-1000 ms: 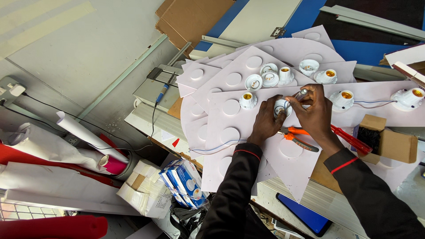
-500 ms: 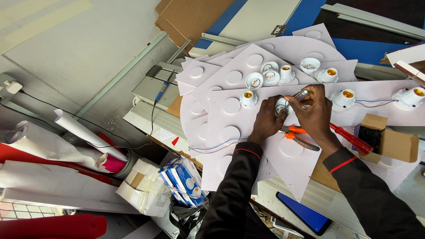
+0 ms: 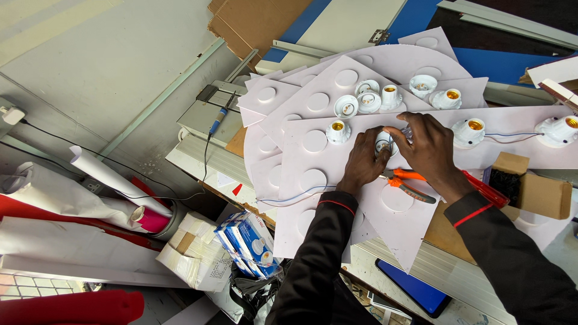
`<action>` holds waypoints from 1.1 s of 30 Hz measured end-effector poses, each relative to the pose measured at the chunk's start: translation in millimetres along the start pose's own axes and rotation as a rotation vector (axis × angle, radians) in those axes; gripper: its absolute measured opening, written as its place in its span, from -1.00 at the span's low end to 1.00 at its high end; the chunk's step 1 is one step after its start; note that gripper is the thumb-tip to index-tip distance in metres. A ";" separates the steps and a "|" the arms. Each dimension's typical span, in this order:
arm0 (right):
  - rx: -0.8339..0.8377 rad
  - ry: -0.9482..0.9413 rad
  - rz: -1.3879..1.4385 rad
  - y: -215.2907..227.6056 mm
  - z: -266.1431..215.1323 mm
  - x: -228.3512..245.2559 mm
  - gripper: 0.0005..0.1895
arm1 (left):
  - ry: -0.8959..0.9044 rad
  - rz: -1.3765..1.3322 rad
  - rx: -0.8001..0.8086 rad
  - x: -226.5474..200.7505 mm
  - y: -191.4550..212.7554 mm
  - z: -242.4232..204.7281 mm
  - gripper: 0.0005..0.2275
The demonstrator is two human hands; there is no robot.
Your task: The person installs light bulbs into multiple white sockets mounted on a white board. They use a screwdriver to tighten the bulbs and pliers to adjust the wiring. The person works methodically, moving from one socket to the next.
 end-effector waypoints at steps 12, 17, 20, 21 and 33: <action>0.128 -0.183 0.213 0.4 -5.8 -5.6 -0.77 | 0.006 -0.031 0.125 -17.0 5.9 -3.6 -0.34; 0.288 -0.442 0.440 4.1 -1.1 -10.5 -0.68 | 0.025 -0.232 0.082 -8.8 3.5 3.2 -0.34; 0.157 -0.572 0.638 12.1 -2.7 -17.1 -0.55 | 0.108 -0.472 0.053 3.6 15.3 7.1 -0.48; 0.006 -0.571 0.734 20.4 -0.8 -21.9 -0.48 | 0.175 -0.568 0.073 11.4 17.9 10.4 -0.54; -0.180 -0.615 0.810 30.2 -40.8 -60.4 -0.60 | 0.412 -1.199 0.383 -27.8 -11.5 18.1 -0.54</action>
Point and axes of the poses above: each hand's wrist, its own z-axis towards the middle knuckle, its own y-axis out of the back of the hand, x = y × z, the point moved 9 cm from there along z, towards the middle knuckle, and after that the axes turned 10 degrees about z, right-handed, at the moved point
